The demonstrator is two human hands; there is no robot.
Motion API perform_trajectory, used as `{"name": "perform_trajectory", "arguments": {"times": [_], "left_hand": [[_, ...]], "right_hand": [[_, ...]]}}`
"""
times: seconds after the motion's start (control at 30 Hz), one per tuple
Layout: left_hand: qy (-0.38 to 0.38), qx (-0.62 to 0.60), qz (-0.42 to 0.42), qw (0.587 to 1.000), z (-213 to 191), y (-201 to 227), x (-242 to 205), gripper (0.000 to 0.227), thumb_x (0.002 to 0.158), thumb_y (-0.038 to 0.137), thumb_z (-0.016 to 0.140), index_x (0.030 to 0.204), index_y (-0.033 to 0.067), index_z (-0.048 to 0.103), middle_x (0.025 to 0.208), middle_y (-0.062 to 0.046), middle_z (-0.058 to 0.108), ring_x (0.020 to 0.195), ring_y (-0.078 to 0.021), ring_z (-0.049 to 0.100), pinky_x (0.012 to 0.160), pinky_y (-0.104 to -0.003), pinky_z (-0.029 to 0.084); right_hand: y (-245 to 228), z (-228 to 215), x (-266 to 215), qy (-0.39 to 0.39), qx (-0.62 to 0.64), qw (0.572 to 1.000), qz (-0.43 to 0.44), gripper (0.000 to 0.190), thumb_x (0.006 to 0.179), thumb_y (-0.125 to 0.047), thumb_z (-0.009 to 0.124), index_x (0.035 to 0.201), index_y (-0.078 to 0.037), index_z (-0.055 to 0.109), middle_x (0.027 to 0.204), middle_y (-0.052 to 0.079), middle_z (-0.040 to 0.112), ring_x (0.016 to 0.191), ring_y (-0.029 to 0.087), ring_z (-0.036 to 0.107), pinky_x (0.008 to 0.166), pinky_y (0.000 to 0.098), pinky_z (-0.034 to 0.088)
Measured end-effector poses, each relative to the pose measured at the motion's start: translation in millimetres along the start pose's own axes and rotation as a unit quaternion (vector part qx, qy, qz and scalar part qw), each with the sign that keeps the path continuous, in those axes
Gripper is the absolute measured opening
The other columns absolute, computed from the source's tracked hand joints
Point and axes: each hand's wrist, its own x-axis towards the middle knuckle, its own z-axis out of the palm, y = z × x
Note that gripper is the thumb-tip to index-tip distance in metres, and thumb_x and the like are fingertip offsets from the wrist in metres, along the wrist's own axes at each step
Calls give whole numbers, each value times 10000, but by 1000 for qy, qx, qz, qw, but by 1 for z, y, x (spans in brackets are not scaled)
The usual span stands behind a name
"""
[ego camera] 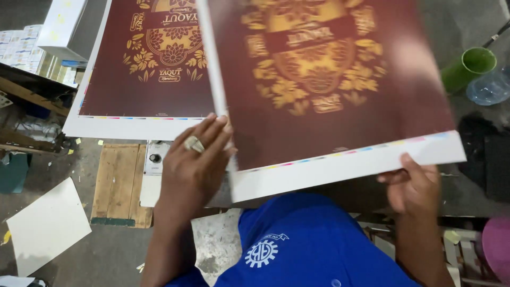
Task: The person repeatedly picks up a large printed sheet from a stack on the left and places it onto a stack on the right. The sheets feature a maroon background with a gold floral design and the word 'YAQOUT'. The person uses both hands to handle the sheets throughout the process.
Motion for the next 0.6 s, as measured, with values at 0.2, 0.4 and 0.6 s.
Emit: {"name": "perform_trajectory", "arguments": {"times": [0.2, 0.4, 0.6], "left_hand": [[-34, 146, 20, 988, 16, -18, 6, 696, 838, 452, 732, 1319, -43, 641, 1372, -197, 677, 1296, -345, 612, 1085, -467, 454], [-13, 163, 18, 986, 26, -35, -1, 373, 971, 154, 751, 1299, -9, 681, 1302, -175, 724, 1239, -308, 695, 1053, -408, 559], [100, 96, 6, 990, 22, -35, 9, 176, 983, -2, 744, 1156, 23, 723, 1171, -130, 765, 1114, -265, 758, 938, -385, 610]], "right_hand": [[9, -101, -11, 50, 14, 998, -21, 55, 1131, -8, 555, 1177, -5, 584, 1014, 134, 707, 817, 223, 703, 683, 370, 567], [29, -130, -36, 82, 20, 996, -14, 52, 1141, -18, 561, 1187, -34, 579, 1000, 108, 689, 851, 221, 673, 695, 371, 528], [65, -166, -44, 124, -9, 992, 19, 26, 1122, -20, 568, 1143, -30, 579, 984, 108, 680, 871, 224, 663, 692, 372, 525]]}}
